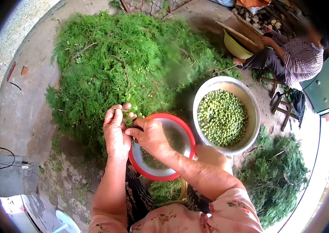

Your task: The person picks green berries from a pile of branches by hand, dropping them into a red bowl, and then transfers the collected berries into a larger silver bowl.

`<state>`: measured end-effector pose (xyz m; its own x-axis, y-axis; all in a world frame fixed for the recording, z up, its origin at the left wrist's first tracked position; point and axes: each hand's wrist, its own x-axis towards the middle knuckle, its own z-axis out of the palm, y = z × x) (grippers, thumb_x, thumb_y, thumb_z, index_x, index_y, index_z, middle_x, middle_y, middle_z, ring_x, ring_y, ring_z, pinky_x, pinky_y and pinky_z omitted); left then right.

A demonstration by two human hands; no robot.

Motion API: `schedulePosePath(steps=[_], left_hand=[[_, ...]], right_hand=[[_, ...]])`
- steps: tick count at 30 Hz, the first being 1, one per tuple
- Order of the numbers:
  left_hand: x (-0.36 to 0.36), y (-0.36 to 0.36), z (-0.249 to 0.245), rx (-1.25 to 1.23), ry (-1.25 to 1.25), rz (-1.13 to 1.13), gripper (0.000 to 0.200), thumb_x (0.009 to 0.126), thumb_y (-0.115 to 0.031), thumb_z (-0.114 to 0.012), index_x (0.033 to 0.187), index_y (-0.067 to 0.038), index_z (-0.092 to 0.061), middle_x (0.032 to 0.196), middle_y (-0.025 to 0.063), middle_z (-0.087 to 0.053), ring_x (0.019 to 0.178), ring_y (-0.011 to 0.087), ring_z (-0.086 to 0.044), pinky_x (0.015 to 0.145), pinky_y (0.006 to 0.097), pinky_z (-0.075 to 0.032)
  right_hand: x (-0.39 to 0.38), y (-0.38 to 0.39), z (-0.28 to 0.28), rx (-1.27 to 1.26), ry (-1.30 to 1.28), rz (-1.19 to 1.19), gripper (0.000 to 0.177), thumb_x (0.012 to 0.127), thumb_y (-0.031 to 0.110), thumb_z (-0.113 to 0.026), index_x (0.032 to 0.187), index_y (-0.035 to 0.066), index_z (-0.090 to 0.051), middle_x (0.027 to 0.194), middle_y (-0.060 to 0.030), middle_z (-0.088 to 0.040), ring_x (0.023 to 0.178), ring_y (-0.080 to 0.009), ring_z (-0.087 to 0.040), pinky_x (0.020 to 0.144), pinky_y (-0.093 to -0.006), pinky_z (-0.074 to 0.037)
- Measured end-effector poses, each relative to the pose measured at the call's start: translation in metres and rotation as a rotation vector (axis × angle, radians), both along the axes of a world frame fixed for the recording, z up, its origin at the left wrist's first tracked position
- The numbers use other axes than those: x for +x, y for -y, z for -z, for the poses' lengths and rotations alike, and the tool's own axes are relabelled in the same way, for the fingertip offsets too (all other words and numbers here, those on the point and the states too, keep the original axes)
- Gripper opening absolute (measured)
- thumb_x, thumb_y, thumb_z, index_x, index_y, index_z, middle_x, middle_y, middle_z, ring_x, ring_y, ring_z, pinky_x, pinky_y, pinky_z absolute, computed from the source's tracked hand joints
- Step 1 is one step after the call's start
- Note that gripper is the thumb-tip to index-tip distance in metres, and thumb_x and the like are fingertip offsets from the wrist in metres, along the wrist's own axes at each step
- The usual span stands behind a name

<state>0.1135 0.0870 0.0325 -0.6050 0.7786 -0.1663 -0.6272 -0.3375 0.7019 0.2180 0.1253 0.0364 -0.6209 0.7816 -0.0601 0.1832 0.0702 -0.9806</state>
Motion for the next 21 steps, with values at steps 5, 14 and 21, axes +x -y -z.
schedulePosePath(steps=[5,14,21], left_hand=[[-0.012,-0.002,0.01,-0.024,0.172,-0.094,0.009,0.09,-0.013,-0.053,0.093,-0.006,-0.056,0.074,0.0023,-0.053,0.061,0.0115,-0.045,0.061,0.0288,-0.045],[-0.029,0.002,0.013,0.121,0.12,-0.002,0.011,0.089,-0.018,-0.055,0.091,-0.008,-0.055,0.075,0.0005,-0.052,0.058,0.0094,-0.039,0.058,0.0254,-0.038],[-0.016,0.002,0.003,0.067,0.066,0.077,0.013,0.091,-0.02,-0.052,0.091,-0.008,-0.054,0.072,0.0,-0.05,0.059,0.0098,-0.04,0.058,0.0245,-0.037]], right_hand=[[0.002,0.011,-0.005,-0.236,-0.088,-0.001,0.009,0.079,0.006,-0.065,0.083,-0.001,-0.062,0.06,-0.0048,-0.058,0.051,-0.0074,-0.05,0.048,-0.0236,-0.043],[0.03,0.01,0.004,0.087,0.071,-0.207,0.017,0.075,0.002,-0.064,0.092,0.002,-0.063,0.081,-0.0102,-0.062,0.075,-0.015,-0.06,0.069,-0.0282,-0.049],[0.019,-0.011,0.002,0.195,-0.027,0.093,0.027,0.082,0.008,-0.064,0.107,0.002,-0.055,0.077,-0.0036,-0.062,0.067,-0.0085,-0.055,0.062,-0.0225,-0.047]])
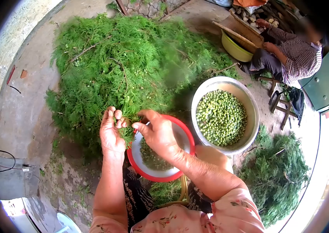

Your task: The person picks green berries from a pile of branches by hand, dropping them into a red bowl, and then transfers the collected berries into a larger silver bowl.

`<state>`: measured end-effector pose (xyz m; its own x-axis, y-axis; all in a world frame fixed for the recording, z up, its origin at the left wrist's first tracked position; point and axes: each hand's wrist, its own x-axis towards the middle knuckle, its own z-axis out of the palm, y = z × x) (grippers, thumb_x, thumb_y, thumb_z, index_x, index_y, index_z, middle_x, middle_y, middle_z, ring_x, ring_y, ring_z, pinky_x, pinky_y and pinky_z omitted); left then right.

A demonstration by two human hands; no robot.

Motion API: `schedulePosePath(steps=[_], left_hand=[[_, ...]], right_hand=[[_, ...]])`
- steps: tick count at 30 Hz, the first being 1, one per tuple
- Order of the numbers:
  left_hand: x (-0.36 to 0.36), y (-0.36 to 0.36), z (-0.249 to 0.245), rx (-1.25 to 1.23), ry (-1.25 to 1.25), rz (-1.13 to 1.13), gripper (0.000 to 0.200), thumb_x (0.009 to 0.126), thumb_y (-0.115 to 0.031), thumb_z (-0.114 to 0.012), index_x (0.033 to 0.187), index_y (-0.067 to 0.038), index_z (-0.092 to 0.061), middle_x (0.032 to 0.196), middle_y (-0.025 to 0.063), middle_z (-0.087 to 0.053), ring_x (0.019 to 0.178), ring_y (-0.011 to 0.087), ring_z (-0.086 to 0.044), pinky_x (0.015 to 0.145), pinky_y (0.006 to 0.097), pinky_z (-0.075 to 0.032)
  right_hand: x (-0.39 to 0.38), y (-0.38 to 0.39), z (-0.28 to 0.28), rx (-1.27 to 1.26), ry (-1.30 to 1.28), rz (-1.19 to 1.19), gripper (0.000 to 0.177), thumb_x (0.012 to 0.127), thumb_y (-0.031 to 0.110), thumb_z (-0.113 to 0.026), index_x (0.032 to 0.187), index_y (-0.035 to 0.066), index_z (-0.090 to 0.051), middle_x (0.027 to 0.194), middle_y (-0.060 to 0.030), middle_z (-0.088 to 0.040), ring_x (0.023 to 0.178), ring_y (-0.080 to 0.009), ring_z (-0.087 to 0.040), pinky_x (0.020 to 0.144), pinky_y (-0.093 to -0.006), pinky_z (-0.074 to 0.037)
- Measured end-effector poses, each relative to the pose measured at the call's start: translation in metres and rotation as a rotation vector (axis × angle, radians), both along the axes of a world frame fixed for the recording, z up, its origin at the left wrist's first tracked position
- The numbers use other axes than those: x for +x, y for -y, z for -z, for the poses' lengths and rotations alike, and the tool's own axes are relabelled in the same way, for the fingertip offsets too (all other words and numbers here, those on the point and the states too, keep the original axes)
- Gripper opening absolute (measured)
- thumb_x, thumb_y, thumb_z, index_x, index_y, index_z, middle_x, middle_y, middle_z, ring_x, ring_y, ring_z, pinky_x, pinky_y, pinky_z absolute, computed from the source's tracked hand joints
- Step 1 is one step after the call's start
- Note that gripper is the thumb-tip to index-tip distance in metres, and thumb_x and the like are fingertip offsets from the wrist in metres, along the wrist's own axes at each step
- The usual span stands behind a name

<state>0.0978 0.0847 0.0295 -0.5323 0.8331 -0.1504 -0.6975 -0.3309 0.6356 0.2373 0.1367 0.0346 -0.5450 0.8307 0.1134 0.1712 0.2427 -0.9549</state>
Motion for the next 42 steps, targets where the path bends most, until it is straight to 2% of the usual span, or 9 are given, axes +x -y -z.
schedulePosePath(steps=[2,16,20,27,28,31,35,39,42], left_hand=[[0.005,0.0,-0.003,-0.041,-0.028,0.002,0.014,0.091,-0.021,-0.052,0.091,-0.007,-0.053,0.071,0.0001,-0.05,0.059,0.0107,-0.04,0.057,0.0242,-0.037],[-0.012,0.003,0.002,0.125,0.255,-0.011,0.014,0.091,-0.023,-0.052,0.093,-0.008,-0.052,0.064,-0.0027,-0.044,0.048,0.0073,-0.034,0.048,0.0213,-0.034],[-0.016,0.006,-0.006,0.115,0.21,-0.023,0.014,0.094,-0.021,-0.045,0.092,-0.009,-0.05,0.065,-0.0029,-0.042,0.047,0.0065,-0.035,0.044,0.0197,-0.035],[-0.003,0.004,-0.01,0.068,0.034,0.103,0.015,0.093,-0.023,-0.048,0.09,-0.008,-0.05,0.062,-0.0037,-0.038,0.049,0.0056,-0.035,0.042,0.0191,-0.033],[-0.001,0.005,-0.01,0.045,0.024,0.115,0.015,0.092,-0.023,-0.049,0.091,-0.008,-0.05,0.062,-0.0038,-0.038,0.049,0.0055,-0.035,0.042,0.0191,-0.033],[0.006,0.005,-0.011,-0.015,0.035,0.115,0.015,0.091,-0.023,-0.051,0.093,-0.008,-0.051,0.062,-0.0039,-0.037,0.05,0.0056,-0.036,0.042,0.0191,-0.033],[0.008,0.005,-0.007,-0.004,0.081,0.098,0.015,0.092,-0.023,-0.05,0.094,-0.007,-0.051,0.063,-0.0035,-0.039,0.049,0.0058,-0.036,0.042,0.0192,-0.034],[0.005,0.007,-0.005,-0.011,0.173,0.058,0.015,0.093,-0.022,-0.047,0.093,-0.007,-0.052,0.062,-0.0031,-0.04,0.047,0.0067,-0.035,0.043,0.0194,-0.033],[-0.012,0.007,-0.003,0.028,0.289,-0.054,0.015,0.094,-0.021,-0.045,0.091,-0.008,-0.052,0.062,-0.003,-0.041,0.046,0.0072,-0.034,0.042,0.0197,-0.03]], right_hand=[[-0.009,0.002,0.001,-0.064,-0.144,-0.026,0.032,0.077,0.011,-0.069,0.104,-0.001,-0.057,0.08,-0.0136,-0.064,0.066,-0.0189,-0.061,0.06,-0.0295,-0.049],[0.001,-0.008,-0.008,-0.796,-0.464,-0.041,0.013,0.084,0.0,-0.057,0.097,-0.002,-0.056,0.077,-0.0049,-0.06,0.063,-0.01,-0.057,0.055,-0.0229,-0.049],[0.022,-0.015,0.005,-0.394,-0.042,-0.601,0.02,0.081,0.009,-0.063,0.1,0.002,-0.063,0.089,-0.008,-0.065,0.082,-0.0155,-0.062,0.077,-0.0293,-0.049],[0.011,-0.007,-0.015,-0.178,-0.1,-0.068,0.031,0.079,0.02,-0.068,0.1,-0.002,-0.061,0.087,-0.0138,-0.065,0.076,-0.0189,-0.062,0.07,-0.0294,-0.049],[0.008,-0.007,-0.011,-0.166,-0.111,-0.064,0.026,0.081,0.014,-0.067,0.102,0.0,-0.059,0.084,-0.0027,-0.062,0.074,-0.0081,-0.055,0.068,-0.0241,-0.047],[0.004,-0.007,-0.008,0.062,-0.028,-0.029,0.02,0.08,0.011,-0.068,0.095,0.0,-0.062,0.081,-0.0025,-0.061,0.072,-0.0086,-0.054,0.065,-0.0237,-0.047],[0.001,0.003,-0.007,-0.151,-0.145,0.057,0.017,0.077,0.008,-0.068,0.09,-0.001,-0.062,0.074,-0.01,-0.062,0.063,-0.0138,-0.058,0.058,-0.0266,-0.047],[0.009,0.01,-0.011,-0.509,-0.321,0.029,0.015,0.082,0.005,-0.063,0.095,-0.002,-0.06,0.065,-0.0029,-0.059,0.055,-0.0062,-0.054,0.052,-0.0208,-0.046],[0.028,0.008,-0.017,-0.464,-0.265,-0.264,0.019,0.081,0.002,-0.063,0.099,0.001,-0.06,0.075,-0.003,-0.061,0.063,-0.0097,-0.057,0.06,-0.023,-0.049]])
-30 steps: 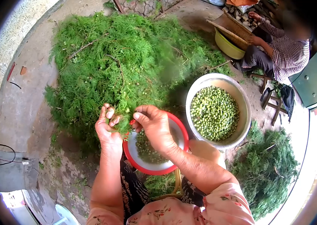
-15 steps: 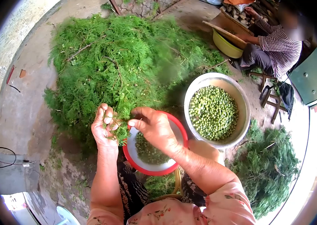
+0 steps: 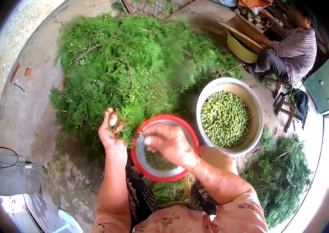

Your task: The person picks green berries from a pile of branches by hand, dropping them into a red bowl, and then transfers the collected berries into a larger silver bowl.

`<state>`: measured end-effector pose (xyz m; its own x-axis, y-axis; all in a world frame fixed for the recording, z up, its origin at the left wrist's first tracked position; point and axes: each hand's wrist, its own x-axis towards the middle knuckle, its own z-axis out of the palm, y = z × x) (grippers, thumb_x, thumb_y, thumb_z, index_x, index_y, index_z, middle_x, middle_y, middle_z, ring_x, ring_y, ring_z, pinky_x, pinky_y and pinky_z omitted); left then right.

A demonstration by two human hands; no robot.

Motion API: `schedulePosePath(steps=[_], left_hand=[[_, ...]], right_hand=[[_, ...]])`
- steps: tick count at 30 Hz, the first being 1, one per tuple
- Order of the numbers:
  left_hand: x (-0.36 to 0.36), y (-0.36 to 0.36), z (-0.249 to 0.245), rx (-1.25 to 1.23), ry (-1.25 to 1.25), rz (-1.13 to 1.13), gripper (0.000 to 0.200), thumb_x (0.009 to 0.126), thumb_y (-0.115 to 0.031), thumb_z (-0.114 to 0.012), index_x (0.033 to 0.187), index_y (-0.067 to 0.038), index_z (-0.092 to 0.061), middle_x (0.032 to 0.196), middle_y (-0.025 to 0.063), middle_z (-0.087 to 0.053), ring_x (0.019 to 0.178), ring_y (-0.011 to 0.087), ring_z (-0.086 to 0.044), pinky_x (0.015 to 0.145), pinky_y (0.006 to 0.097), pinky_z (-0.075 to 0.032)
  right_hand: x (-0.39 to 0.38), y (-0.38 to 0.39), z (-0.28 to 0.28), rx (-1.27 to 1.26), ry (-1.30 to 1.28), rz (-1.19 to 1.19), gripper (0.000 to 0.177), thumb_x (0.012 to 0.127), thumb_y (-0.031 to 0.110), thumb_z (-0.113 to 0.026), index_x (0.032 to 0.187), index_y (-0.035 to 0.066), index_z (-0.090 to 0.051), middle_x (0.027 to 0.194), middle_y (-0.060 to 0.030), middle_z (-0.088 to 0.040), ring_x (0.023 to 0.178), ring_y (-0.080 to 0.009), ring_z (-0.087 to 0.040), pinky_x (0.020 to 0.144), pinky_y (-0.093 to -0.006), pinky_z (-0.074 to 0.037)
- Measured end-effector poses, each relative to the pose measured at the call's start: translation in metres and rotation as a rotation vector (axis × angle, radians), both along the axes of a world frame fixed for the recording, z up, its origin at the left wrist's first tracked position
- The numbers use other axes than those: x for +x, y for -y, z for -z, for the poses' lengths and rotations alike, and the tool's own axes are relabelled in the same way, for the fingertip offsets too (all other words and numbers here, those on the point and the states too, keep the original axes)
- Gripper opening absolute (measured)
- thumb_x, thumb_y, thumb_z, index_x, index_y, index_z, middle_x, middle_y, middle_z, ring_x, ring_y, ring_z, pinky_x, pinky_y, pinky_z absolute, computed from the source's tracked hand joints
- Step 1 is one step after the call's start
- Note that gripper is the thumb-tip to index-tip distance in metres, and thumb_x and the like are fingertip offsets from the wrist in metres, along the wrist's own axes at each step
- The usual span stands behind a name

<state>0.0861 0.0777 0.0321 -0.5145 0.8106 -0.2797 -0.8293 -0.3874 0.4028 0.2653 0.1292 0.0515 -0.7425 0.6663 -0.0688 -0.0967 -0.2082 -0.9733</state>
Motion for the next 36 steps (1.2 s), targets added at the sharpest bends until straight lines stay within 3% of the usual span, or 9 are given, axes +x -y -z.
schedulePosePath(steps=[2,5,9,14,18,25,29,31,36], left_hand=[[-0.001,0.002,-0.006,0.041,-0.069,0.021,0.014,0.093,-0.022,-0.048,0.091,-0.009,-0.052,0.062,-0.0032,-0.04,0.046,0.0072,-0.034,0.043,0.0189,-0.031],[0.001,0.001,-0.005,0.081,-0.073,0.052,0.015,0.093,-0.023,-0.047,0.091,-0.009,-0.051,0.063,-0.0032,-0.04,0.046,0.0072,-0.034,0.042,0.0182,-0.031],[0.009,-0.002,-0.007,0.051,-0.067,0.102,0.016,0.094,-0.023,-0.045,0.091,-0.008,-0.051,0.063,-0.0032,-0.04,0.045,0.0073,-0.035,0.041,0.0186,-0.031],[0.02,-0.003,-0.003,-0.063,-0.143,0.129,0.018,0.093,-0.025,-0.048,0.093,-0.008,-0.053,0.067,-0.0022,-0.042,0.054,0.0078,-0.041,0.049,0.0204,-0.037],[0.028,-0.005,-0.014,-0.25,-0.348,0.15,0.011,0.078,-0.003,-0.063,0.087,-0.008,-0.059,0.082,-0.0006,-0.061,0.068,0.0083,-0.054,0.059,0.0203,-0.045],[0.027,-0.002,-0.011,-0.331,-0.662,0.378,0.012,0.08,-0.003,-0.063,0.091,-0.003,-0.058,0.072,0.0009,-0.058,0.049,0.0049,-0.044,0.042,0.0203,-0.038],[0.023,0.002,-0.007,-0.504,-0.875,0.432,0.004,0.081,-0.006,-0.063,0.08,-0.004,-0.059,0.068,0.0007,-0.058,0.049,0.005,-0.044,0.043,0.0215,-0.039],[0.014,0.001,-0.005,-0.533,-1.121,0.165,0.009,0.082,-0.008,-0.063,0.073,-0.005,-0.059,0.066,-0.0011,-0.057,0.05,0.0044,-0.044,0.043,0.0209,-0.039],[-0.007,0.006,0.0,-0.42,-0.72,0.002,0.013,0.082,-0.009,-0.064,0.073,-0.008,-0.056,0.066,-0.0022,-0.052,0.048,0.0066,-0.041,0.046,0.0243,-0.043]], right_hand=[[0.001,-0.003,0.003,0.22,0.039,-0.197,0.025,0.076,0.002,-0.066,0.1,0.003,-0.062,0.082,-0.0061,-0.064,0.074,-0.0169,-0.061,0.071,-0.0283,-0.05],[0.0,-0.002,0.013,0.358,0.28,-0.085,0.029,0.075,0.007,-0.067,0.103,0.002,-0.061,0.091,-0.0121,-0.065,0.08,-0.0193,-0.062,0.075,-0.0309,-0.049],[-0.014,-0.003,0.026,0.14,0.243,0.027,0.036,0.082,0.017,-0.065,0.11,-0.003,-0.056,0.098,-0.0159,-0.063,0.091,-0.0184,-0.061,0.081,-0.0313,-0.046],[-0.027,-0.002,0.014,-0.229,-0.104,0.208,0.012,0.084,0.004,-0.061,0.095,-0.001,-0.061,0.086,-0.0027,-0.064,0.075,-0.0079,-0.055,0.071,-0.0241,-0.047],[-0.023,-0.013,0.015,-0.187,0.007,0.201,0.004,0.084,0.006,-0.061,0.085,0.002,-0.059,0.075,-0.0006,-0.062,0.061,-0.0048,-0.052,0.055,-0.0211,-0.045],[-0.017,-0.016,0.004,-0.239,-0.006,0.114,0.01,0.085,0.006,-0.059,0.092,-0.002,-0.057,0.084,-0.0058,-0.063,0.07,-0.01,-0.059,0.062,-0.0243,-0.051],[-0.011,-0.02,0.0,0.305,0.397,0.092,0.025,0.078,0.008,-0.066,0.098,-0.005,-0.057,0.078,-0.0128,-0.063,0.072,-0.0164,-0.061,0.064,-0.0294,-0.049],[-0.012,-0.023,0.003,0.296,0.324,0.108,0.038,0.074,0.009,-0.069,0.107,-0.003,-0.056,0.079,-0.0185,-0.062,0.073,-0.0206,-0.062,0.067,-0.0309,-0.047],[0.007,-0.024,0.008,0.56,0.36,-0.331,0.032,0.072,0.022,-0.071,0.095,0.001,-0.063,0.086,-0.0169,-0.063,0.082,-0.0314,-0.061,0.074,-0.0377,-0.047]])
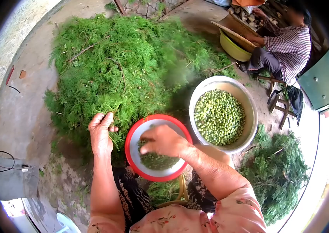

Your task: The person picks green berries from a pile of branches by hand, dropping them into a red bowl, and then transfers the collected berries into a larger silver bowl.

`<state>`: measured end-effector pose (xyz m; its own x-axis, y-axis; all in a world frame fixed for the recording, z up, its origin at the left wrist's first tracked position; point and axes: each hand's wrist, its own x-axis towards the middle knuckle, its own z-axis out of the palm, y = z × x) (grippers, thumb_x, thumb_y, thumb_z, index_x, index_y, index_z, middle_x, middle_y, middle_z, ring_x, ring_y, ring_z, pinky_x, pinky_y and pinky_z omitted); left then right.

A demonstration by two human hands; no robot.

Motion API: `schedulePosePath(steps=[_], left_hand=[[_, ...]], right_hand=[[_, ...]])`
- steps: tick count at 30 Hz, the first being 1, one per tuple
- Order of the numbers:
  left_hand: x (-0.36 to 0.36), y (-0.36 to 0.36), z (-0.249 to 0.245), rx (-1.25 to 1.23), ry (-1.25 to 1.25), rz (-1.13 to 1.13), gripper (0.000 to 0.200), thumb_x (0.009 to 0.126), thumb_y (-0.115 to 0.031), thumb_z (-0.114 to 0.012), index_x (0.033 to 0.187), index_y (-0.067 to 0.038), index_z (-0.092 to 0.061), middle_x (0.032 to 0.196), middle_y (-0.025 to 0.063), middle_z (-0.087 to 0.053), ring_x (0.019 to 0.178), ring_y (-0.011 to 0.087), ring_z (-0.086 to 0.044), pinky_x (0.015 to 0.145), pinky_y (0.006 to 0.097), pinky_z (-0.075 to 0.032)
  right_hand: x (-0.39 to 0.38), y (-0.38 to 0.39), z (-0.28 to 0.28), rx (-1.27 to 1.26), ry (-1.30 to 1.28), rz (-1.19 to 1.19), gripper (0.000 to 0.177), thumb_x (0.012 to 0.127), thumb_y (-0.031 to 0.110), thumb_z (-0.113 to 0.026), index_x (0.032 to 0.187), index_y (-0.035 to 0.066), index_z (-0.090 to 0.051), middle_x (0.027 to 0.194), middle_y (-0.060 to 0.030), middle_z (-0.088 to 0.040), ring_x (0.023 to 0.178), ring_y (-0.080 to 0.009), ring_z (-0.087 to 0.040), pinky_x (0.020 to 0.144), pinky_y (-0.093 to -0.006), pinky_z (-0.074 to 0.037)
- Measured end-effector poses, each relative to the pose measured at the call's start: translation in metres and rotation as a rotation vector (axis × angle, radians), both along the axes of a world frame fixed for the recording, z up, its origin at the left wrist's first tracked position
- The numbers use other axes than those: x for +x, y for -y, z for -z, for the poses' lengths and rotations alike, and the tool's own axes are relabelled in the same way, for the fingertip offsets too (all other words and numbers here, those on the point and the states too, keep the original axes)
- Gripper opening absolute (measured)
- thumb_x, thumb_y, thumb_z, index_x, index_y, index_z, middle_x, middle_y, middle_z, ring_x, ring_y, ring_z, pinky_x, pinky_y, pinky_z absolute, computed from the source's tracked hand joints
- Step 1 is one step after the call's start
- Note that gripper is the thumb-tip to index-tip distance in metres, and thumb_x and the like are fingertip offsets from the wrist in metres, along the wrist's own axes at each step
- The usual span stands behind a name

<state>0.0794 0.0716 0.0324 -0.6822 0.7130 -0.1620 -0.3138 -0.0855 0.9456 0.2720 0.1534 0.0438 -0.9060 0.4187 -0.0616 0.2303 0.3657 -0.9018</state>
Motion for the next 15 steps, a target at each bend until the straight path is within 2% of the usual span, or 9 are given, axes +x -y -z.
schedulePosePath(steps=[1,3,5,6,8,10,11,14,15], left_hand=[[0.001,-0.001,0.001,-0.018,-0.017,0.022,0.014,0.083,-0.009,-0.064,0.072,-0.008,-0.054,0.067,-0.0025,-0.052,0.051,0.007,-0.043,0.047,0.0239,-0.043],[0.009,-0.003,-0.002,-0.068,-0.11,0.057,0.016,0.082,-0.008,-0.064,0.07,-0.009,-0.054,0.067,-0.0031,-0.052,0.055,0.0064,-0.045,0.049,0.0235,-0.043],[0.009,-0.001,0.002,-0.224,-0.428,0.221,0.014,0.081,-0.005,-0.063,0.07,-0.005,-0.054,0.066,-0.0039,-0.051,0.059,0.0045,-0.045,0.052,0.0224,-0.041],[0.011,-0.002,0.004,-0.226,-0.593,0.285,0.011,0.081,-0.004,-0.063,0.072,-0.004,-0.055,0.067,-0.0039,-0.051,0.06,0.0046,-0.045,0.053,0.0221,-0.041],[0.016,-0.001,-0.001,-0.254,-0.811,0.43,0.004,0.08,0.0,-0.061,0.077,-0.002,-0.058,0.069,-0.0032,-0.054,0.061,0.0051,-0.047,0.055,0.0216,-0.042],[0.026,-0.002,0.002,-0.112,-0.486,0.408,0.003,0.08,0.001,-0.06,0.078,-0.001,-0.058,0.07,-0.0023,-0.055,0.061,0.0056,-0.048,0.056,0.0214,-0.042],[0.03,-0.003,0.003,-0.046,-0.321,0.393,0.003,0.08,0.001,-0.06,0.079,-0.001,-0.058,0.071,-0.0019,-0.055,0.061,0.0059,-0.048,0.056,0.0212,-0.042],[0.028,-0.003,0.001,-0.007,-0.203,0.37,0.016,0.081,0.001,-0.059,0.097,0.0,-0.058,0.081,0.0011,-0.058,0.067,0.0073,-0.051,0.06,0.021,-0.043],[0.027,-0.003,-0.003,0.005,-0.182,0.373,0.019,0.081,0.0,-0.059,0.1,0.0,-0.057,0.083,0.0014,-0.058,0.07,0.0075,-0.052,0.061,0.0211,-0.043]], right_hand=[[0.0,0.0,0.007,0.061,-0.102,-0.115,0.034,0.072,0.023,-0.071,0.097,0.001,-0.062,0.087,-0.0171,-0.062,0.084,-0.0329,-0.06,0.074,-0.0381,-0.047],[-0.002,0.007,-0.002,0.035,-0.14,-0.016,0.032,0.073,0.018,-0.07,0.098,0.001,-0.061,0.087,-0.0182,-0.062,0.086,-0.0329,-0.06,0.074,-0.0371,-0.047],[-0.009,0.014,-0.001,0.13,-0.289,0.271,0.028,0.074,0.009,-0.068,0.1,0.001,-0.06,0.093,-0.0182,-0.061,0.089,-0.0328,-0.059,0.074,-0.0364,-0.048],[-0.013,0.016,-0.004,0.185,-0.339,0.402,0.03,0.074,0.003,-0.066,0.103,0.002,-0.059,0.103,-0.0179,-0.058,0.091,-0.0337,-0.058,0.075,-0.0362,-0.048],[-0.018,0.013,-0.002,0.332,-0.262,0.41,0.037,0.075,0.006,-0.065,0.11,0.002,-0.055,0.111,-0.0189,-0.054,0.093,-0.0355,-0.057,0.077,-0.0391,-0.048],[-0.023,0.014,0.012,0.338,-0.153,0.384,0.037,0.076,0.011,-0.063,0.11,0.003,-0.053,0.108,-0.0193,-0.055,0.093,-0.0369,-0.056,0.075,-0.0426,-0.047],[-0.024,0.014,0.018,0.252,-0.129,0.389,0.021,0.076,0.01,-0.063,0.095,0.001,-0.057,0.092,-0.0194,-0.06,0.081,-0.0368,-0.058,0.068,-0.0424,-0.047],[-0.026,0.014,0.018,0.031,-0.23,0.433,0.014,0.076,0.011,-0.063,0.072,-0.001,-0.058,0.066,-0.0187,-0.057,0.063,-0.0357,-0.057,0.058,-0.0398,-0.045],[-0.024,0.011,0.02,0.063,-0.231,0.453,0.014,0.077,0.012,-0.062,0.073,-0.001,-0.058,0.066,-0.0188,-0.058,0.063,-0.0352,-0.057,0.058,-0.0395,-0.045]])
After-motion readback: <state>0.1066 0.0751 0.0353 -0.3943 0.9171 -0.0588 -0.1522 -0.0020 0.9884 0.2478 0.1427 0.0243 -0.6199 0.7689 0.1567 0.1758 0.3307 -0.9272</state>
